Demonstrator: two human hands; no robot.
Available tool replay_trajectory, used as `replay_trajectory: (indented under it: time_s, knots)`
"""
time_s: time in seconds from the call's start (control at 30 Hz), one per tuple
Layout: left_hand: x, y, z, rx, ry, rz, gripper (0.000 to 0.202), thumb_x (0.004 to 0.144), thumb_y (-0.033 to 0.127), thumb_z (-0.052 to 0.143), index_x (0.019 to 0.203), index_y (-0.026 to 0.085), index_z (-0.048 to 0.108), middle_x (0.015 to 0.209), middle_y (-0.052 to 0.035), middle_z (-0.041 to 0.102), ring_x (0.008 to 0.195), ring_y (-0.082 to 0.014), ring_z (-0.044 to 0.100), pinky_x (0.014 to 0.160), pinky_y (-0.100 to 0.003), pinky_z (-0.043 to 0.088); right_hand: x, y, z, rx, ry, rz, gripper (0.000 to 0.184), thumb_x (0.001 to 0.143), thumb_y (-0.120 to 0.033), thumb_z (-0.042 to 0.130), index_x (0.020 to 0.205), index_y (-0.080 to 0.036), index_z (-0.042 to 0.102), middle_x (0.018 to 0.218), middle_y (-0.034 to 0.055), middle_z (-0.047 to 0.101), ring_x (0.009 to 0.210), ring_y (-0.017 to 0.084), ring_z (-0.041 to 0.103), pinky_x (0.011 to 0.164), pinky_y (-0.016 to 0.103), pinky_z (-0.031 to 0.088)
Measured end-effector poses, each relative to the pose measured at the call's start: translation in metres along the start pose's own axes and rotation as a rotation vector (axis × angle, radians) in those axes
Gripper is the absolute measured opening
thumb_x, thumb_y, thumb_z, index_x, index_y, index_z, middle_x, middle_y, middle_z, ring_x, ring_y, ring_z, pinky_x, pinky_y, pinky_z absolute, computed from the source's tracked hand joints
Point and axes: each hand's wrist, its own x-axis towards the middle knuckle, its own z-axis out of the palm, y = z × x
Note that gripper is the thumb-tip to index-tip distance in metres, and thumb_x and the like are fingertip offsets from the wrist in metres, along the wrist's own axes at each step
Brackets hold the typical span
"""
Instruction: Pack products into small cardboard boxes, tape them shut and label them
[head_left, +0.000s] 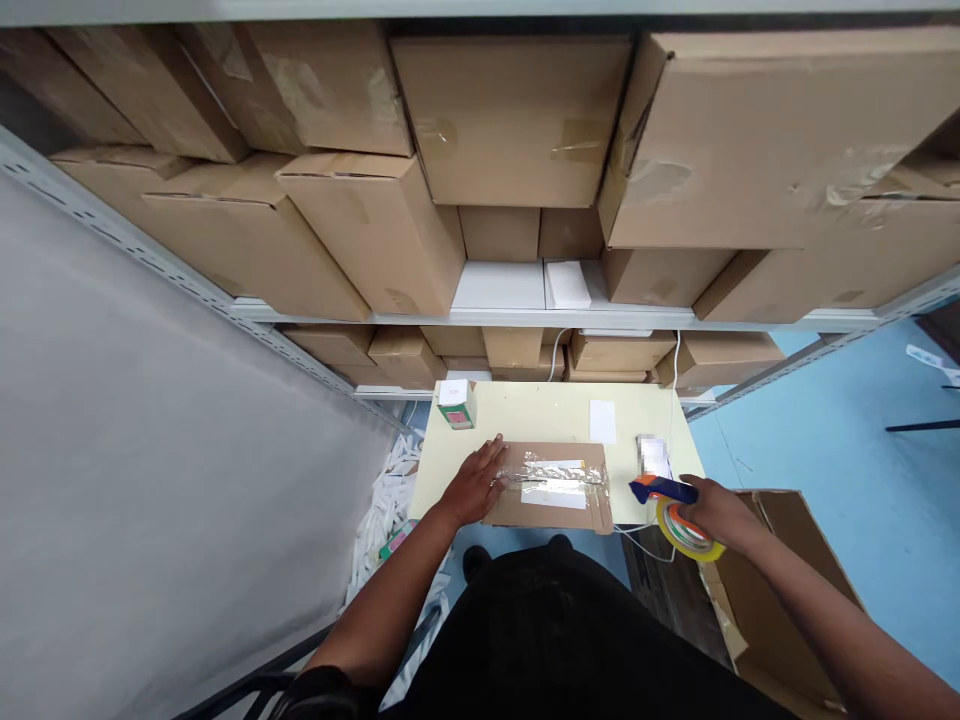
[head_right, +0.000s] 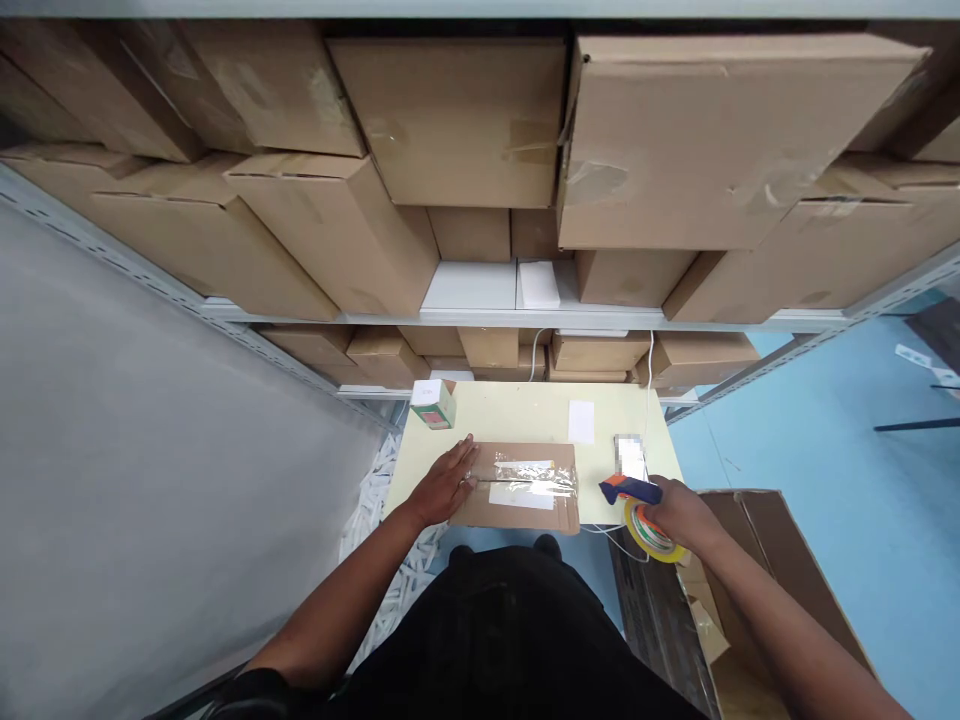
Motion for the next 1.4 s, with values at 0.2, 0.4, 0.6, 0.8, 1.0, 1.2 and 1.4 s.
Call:
replay_trajectory:
  time_s: [0.2, 0.4, 0.6, 0.8, 1.0, 1.2, 1.4]
  knots:
    - [-0.008, 0.003, 0.017, -0.238, 0.147, -0.326, 0.093, 0.094, 0.055, 0.057, 0.164, 0.015, 0.009, 0.171, -0.019, 0.015, 0.155, -0.0316, 0.028, 0.121, -0.048, 0.034, -0.01, -0.027, -0.016, 0.501, 0.058, 0.217, 0.061, 0.067, -0.035, 0.068, 0.126, -0.023, 0.058, 0.09, 0.0059, 0.074, 0.065, 0.023, 0.07, 0.059, 0.034, 0.053]
    - [-0.022, 0.0, 0.011, -0.476, -0.023, -0.431, 0.068, 0.097, 0.065, 0.043, 0.151, 0.024, 0.045, 0.144, -0.0114, 0.062, 0.13, -0.0314, 0.061, 0.108, -0.044, 0.048, 0.01, -0.048, 0.025, 0.272, 0.154, 0.279, 0.033, 0.074, -0.041, 0.062, 0.1, -0.021, 0.064, 0.085, 0.0063, 0.074, 0.073, 0.024, 0.071, 0.062, 0.031, 0.051]
    - [-0.047, -0.006, -0.001, -0.499, 0.037, -0.402, 0.068, 0.098, 0.066, 0.041, 0.147, 0.021, 0.05, 0.148, -0.0109, 0.059, 0.139, -0.0301, 0.053, 0.117, -0.047, 0.039, 0.032, -0.043, 0.096, -0.083, 0.003, 0.333, 0.038, 0.082, -0.043, 0.056, 0.104, -0.015, 0.069, 0.09, 0.0143, 0.076, 0.083, 0.027, 0.074, 0.065, 0.031, 0.051]
    - [-0.059, -0.004, 0.0, -0.512, 0.058, -0.443, 0.069, 0.097, 0.067, 0.043, 0.145, 0.018, 0.052, 0.146, -0.0129, 0.06, 0.138, -0.0314, 0.053, 0.117, -0.05, 0.04, 0.055, -0.049, 0.133, -0.126, -0.022, 0.295, 0.038, 0.084, -0.041, 0.056, 0.103, -0.012, 0.072, 0.105, 0.0204, 0.073, 0.094, 0.028, 0.072, 0.071, 0.031, 0.053]
    - [-0.052, 0.002, 0.0, -0.5, 0.059, -0.463, 0.066, 0.098, 0.064, 0.041, 0.145, 0.018, 0.051, 0.145, -0.0129, 0.061, 0.135, -0.0308, 0.056, 0.115, -0.049, 0.042, 0.046, -0.061, 0.128, -0.149, 0.042, 0.282, 0.058, 0.088, -0.054, 0.051, 0.12, -0.01, 0.069, 0.121, 0.0257, 0.066, 0.114, 0.039, 0.065, 0.087, 0.051, 0.054]
    - [-0.062, 0.012, -0.001, -0.457, 0.058, -0.382, 0.065, 0.099, 0.055, 0.045, 0.154, 0.019, 0.04, 0.149, -0.013, 0.057, 0.139, -0.0303, 0.052, 0.118, -0.048, 0.039, -0.009, -0.112, 0.122, 0.438, -0.042, -0.035, 0.068, 0.102, -0.063, 0.02, 0.113, -0.02, 0.071, 0.101, 0.0115, 0.075, 0.099, 0.029, 0.071, 0.085, 0.044, 0.058]
    - [-0.079, 0.041, -0.02, -0.47, 0.166, -0.288, 0.075, 0.095, 0.042, 0.053, 0.16, 0.023, 0.022, 0.155, -0.0113, 0.049, 0.142, -0.0277, 0.048, 0.119, -0.043, 0.038, -0.037, -0.15, 0.079, 0.478, 0.179, -0.165, 0.059, 0.103, -0.062, 0.027, 0.123, -0.022, 0.066, 0.123, 0.0109, 0.071, 0.117, 0.029, 0.064, 0.101, 0.044, 0.051]
